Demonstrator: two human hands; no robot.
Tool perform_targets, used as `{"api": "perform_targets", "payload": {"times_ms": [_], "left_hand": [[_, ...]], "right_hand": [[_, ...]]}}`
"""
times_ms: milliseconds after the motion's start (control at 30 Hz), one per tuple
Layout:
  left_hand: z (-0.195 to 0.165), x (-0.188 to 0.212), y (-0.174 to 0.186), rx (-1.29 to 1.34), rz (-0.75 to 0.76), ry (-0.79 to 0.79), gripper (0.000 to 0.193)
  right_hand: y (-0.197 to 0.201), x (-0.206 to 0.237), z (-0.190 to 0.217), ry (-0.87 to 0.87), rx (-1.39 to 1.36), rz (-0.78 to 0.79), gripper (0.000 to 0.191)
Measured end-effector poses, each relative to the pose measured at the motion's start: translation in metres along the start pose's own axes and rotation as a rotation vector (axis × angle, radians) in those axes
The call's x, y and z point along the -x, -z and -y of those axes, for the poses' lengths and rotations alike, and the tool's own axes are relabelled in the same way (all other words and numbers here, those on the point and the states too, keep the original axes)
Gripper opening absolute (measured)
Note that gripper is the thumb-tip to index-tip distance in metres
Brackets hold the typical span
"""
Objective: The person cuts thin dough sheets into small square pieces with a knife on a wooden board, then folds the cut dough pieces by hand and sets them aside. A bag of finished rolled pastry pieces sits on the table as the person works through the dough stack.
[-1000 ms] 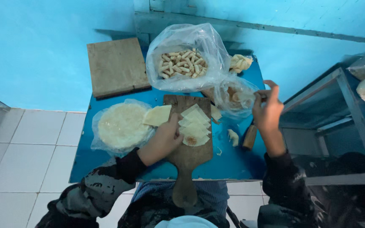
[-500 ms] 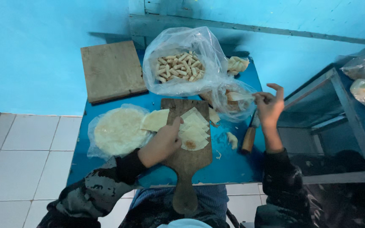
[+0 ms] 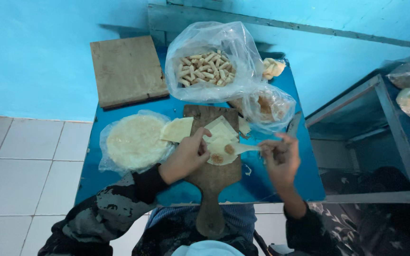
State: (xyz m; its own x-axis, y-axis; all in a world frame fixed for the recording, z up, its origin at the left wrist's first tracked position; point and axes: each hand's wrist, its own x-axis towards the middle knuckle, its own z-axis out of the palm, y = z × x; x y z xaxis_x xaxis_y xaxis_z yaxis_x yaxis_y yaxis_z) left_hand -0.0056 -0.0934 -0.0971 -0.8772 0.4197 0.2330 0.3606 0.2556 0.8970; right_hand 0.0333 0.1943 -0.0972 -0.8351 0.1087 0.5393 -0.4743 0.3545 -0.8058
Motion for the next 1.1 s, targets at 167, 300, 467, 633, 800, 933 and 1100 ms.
{"api": "perform_targets", "payload": {"times_ms": [167,300,467,633,800,933,1100], "left_hand": [[-0.002,0.0,-0.004,0.059,-0.019,0.001,0.042],[-0.004,0.0,-0.005,0.141,-0.022,0.035,0.041],[-0.007,0.0,-0.003,0.144,0.001,0.039,0.043],[-0.008,0.001,-0.006,0.129,0.018,0.051,0.043],[-0.008,0.002,-0.009,0.125,-0.004,0.025,0.039],[-0.006,0.0,-0.009,0.118,-0.002,-0.026,0.04],[-0.006,0.0,-0.012,0.134,0.026,-0.02,0.038]], "right_hand": [[-0.02,0.017,0.021,0.412,0.357,0.023,0.033],[-0.018,0.016,0.025,0.374,0.304,0.063,0.031],[-0.017,0.017,0.016,0.358,0.346,0.003,0.033],[-0.007,-0.001,-0.01,-0.019,0.011,0.002,0.041],[0.022,-0.03,-0.028,-0.089,-0.062,0.004,0.043],[0.053,-0.065,-0.034,0.091,0.149,-0.18,0.044],[0.053,-0.091,-0.047,0.172,0.696,-0.216,0.042]]}}
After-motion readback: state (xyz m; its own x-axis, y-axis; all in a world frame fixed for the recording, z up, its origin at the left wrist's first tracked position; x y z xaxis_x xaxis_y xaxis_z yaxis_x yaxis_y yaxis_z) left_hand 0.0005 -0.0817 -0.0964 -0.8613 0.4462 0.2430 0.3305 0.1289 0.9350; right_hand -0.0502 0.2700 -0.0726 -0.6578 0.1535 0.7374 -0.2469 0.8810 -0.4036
